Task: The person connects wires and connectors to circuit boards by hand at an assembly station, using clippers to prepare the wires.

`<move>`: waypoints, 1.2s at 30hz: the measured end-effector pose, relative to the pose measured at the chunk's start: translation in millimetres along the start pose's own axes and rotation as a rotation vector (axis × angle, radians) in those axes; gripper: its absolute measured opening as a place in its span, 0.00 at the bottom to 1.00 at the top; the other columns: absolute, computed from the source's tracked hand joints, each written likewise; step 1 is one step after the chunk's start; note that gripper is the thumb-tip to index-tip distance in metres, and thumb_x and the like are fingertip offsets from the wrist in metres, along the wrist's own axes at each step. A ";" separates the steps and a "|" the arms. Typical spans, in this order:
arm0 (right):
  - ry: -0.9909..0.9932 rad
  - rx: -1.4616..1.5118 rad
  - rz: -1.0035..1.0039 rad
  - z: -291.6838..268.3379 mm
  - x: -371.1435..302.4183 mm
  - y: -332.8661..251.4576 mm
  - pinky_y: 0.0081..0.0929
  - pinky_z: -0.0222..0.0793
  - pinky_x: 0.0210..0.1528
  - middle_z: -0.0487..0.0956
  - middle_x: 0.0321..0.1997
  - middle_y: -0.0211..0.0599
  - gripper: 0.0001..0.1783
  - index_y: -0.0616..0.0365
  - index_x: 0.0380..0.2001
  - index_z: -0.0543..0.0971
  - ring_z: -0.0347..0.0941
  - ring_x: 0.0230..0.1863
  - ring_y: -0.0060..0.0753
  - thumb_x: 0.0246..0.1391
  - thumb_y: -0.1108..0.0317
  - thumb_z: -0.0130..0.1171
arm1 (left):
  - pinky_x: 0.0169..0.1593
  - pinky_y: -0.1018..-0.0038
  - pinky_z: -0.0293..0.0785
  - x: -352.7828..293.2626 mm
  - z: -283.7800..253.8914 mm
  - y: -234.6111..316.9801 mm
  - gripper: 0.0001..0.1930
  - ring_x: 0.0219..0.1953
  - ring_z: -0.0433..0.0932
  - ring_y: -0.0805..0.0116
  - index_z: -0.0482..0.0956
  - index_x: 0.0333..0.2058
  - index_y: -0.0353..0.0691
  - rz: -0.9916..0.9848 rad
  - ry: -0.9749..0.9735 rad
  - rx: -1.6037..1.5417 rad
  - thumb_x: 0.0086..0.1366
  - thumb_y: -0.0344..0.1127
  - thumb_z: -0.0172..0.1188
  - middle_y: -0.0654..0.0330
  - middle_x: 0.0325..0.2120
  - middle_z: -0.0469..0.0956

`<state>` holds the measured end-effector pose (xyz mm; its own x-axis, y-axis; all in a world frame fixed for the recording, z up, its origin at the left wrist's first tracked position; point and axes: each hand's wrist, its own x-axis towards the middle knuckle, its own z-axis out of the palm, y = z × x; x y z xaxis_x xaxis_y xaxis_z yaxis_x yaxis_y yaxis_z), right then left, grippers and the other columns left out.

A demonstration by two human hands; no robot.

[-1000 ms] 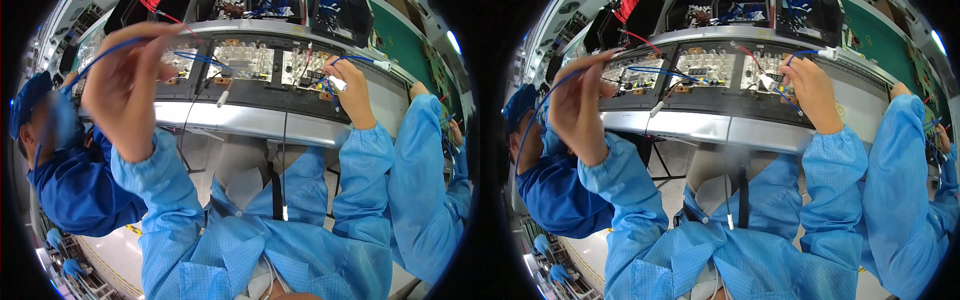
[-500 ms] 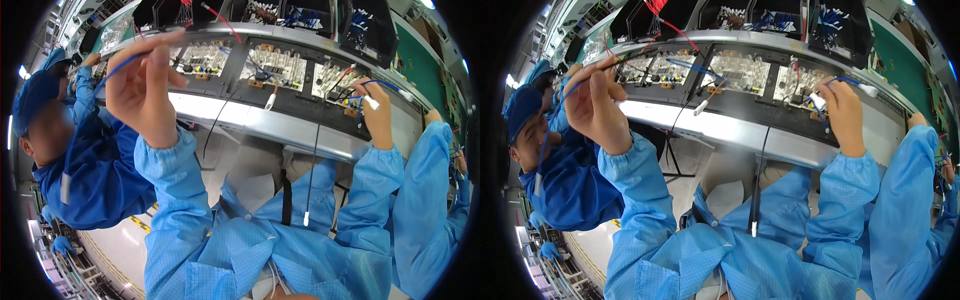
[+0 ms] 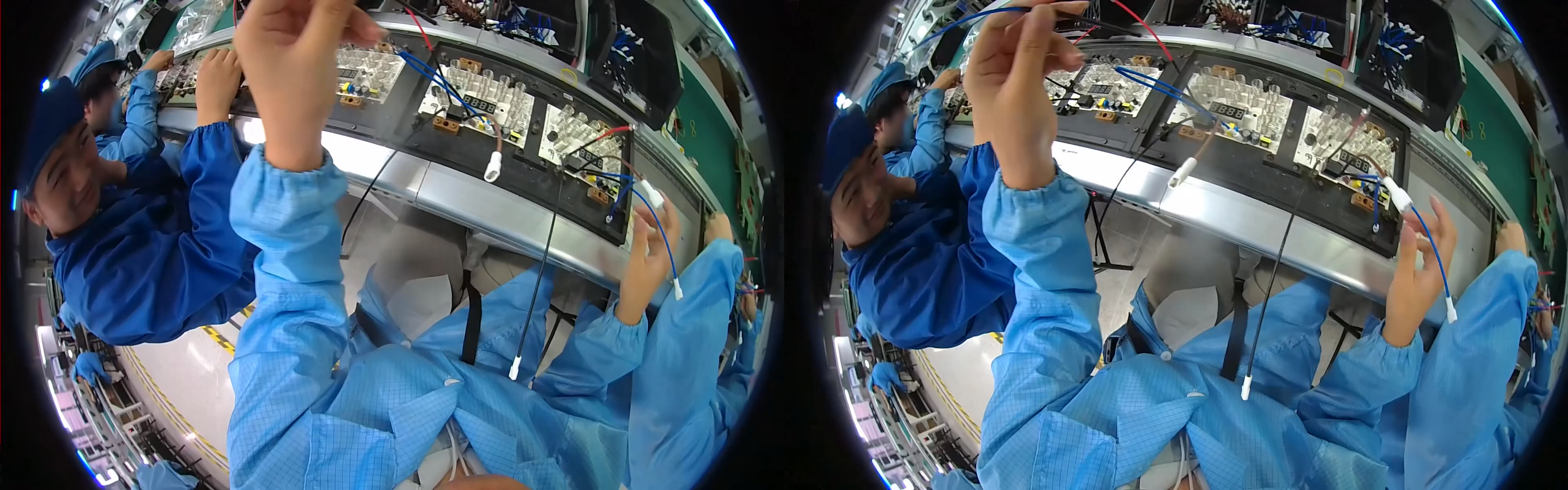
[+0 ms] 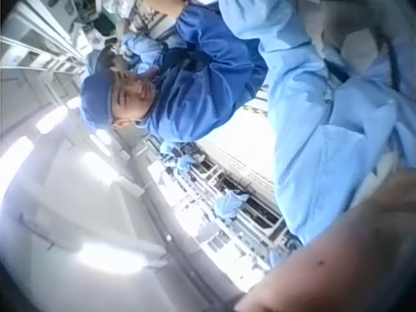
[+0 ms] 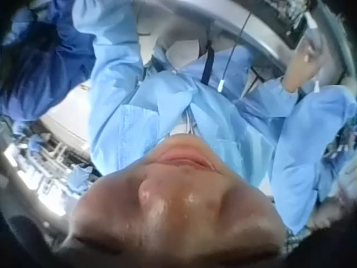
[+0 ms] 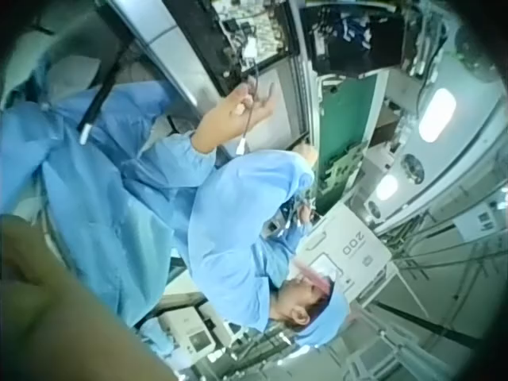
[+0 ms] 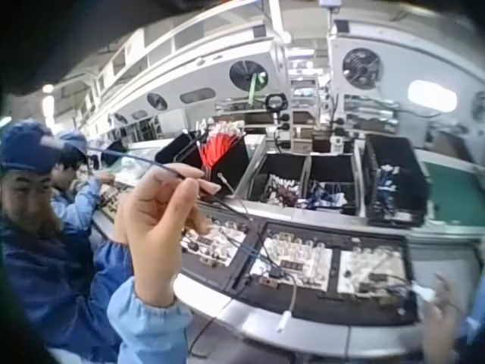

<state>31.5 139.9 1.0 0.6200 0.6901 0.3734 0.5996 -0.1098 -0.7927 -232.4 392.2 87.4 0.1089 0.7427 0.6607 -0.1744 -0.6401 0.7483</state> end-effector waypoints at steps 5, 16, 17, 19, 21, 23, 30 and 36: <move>0.146 -0.108 -0.058 -16.7 -11.2 12.4 0.26 0.61 0.51 0.70 0.51 0.39 0.17 0.64 0.50 0.70 0.68 0.49 0.30 0.57 0.70 0.52 | 0.17 0.85 0.64 -13.5 4.2 -48.8 0.04 0.15 0.71 0.78 0.70 0.36 0.31 0.325 0.068 0.011 0.64 0.26 0.53 0.52 0.33 0.79; 0.306 -0.218 -0.090 -15.1 -14.6 42.3 0.26 0.62 0.50 0.73 0.49 0.42 0.15 0.67 0.47 0.70 0.68 0.49 0.33 0.59 0.70 0.49 | 0.25 0.87 0.66 -11.7 13.6 -83.5 0.04 0.22 0.71 0.82 0.74 0.33 0.32 0.031 -0.116 0.061 0.64 0.27 0.54 0.58 0.29 0.80; 0.312 -0.228 -0.131 -15.7 -14.4 46.5 0.25 0.62 0.49 0.73 0.48 0.43 0.18 0.67 0.49 0.69 0.68 0.48 0.31 0.59 0.68 0.51 | 0.25 0.87 0.67 -6.7 12.1 -84.1 0.03 0.21 0.71 0.82 0.76 0.32 0.32 0.037 -0.186 0.047 0.63 0.26 0.55 0.58 0.30 0.81; 0.350 -0.232 -0.113 -15.2 -18.5 50.3 0.25 0.63 0.49 0.74 0.47 0.44 0.17 0.68 0.48 0.69 0.69 0.47 0.31 0.59 0.68 0.51 | 0.25 0.87 0.68 -5.4 10.9 -78.8 0.03 0.21 0.71 0.82 0.76 0.32 0.33 -0.030 -0.288 0.056 0.62 0.26 0.55 0.58 0.30 0.81; 0.387 -0.230 -0.093 -13.4 -20.1 51.4 0.25 0.64 0.48 0.74 0.46 0.45 0.17 0.69 0.48 0.70 0.69 0.46 0.31 0.59 0.68 0.51 | 0.23 0.88 0.67 -4.9 10.9 -81.1 0.04 0.20 0.71 0.82 0.78 0.33 0.34 -0.065 -0.425 0.115 0.61 0.26 0.55 0.58 0.29 0.81; 0.376 -0.291 -0.069 -16.4 -19.0 47.6 0.27 0.65 0.49 0.75 0.45 0.48 0.16 0.71 0.47 0.69 0.71 0.46 0.33 0.60 0.70 0.50 | 0.21 0.88 0.66 -7.4 14.6 -86.4 0.04 0.19 0.71 0.82 0.78 0.34 0.35 -0.086 -0.450 0.135 0.61 0.26 0.55 0.58 0.30 0.82; 0.336 -0.249 -0.173 -2.5 -13.9 49.6 0.32 0.63 0.55 0.75 0.47 0.52 0.11 0.71 0.43 0.69 0.71 0.50 0.39 0.60 0.74 0.46 | 0.15 0.88 0.59 -18.0 23.8 -96.9 0.04 0.14 0.67 0.86 0.80 0.31 0.37 -0.202 -0.478 0.201 0.60 0.31 0.60 0.62 0.29 0.82; 0.313 -0.252 -0.117 5.6 -14.8 44.8 0.30 0.64 0.53 0.75 0.46 0.47 0.10 0.69 0.42 0.69 0.71 0.48 0.37 0.60 0.74 0.46 | 0.28 0.81 0.72 -22.2 31.8 -109.9 0.08 0.25 0.76 0.79 0.80 0.28 0.37 -0.116 -0.627 0.120 0.56 0.35 0.64 0.64 0.23 0.80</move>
<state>46.3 128.8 -42.8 0.6408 0.4622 0.6130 0.7561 -0.2417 -0.6081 -184.5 439.8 -7.6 0.6775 0.5759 0.4576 -0.0202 -0.6073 0.7942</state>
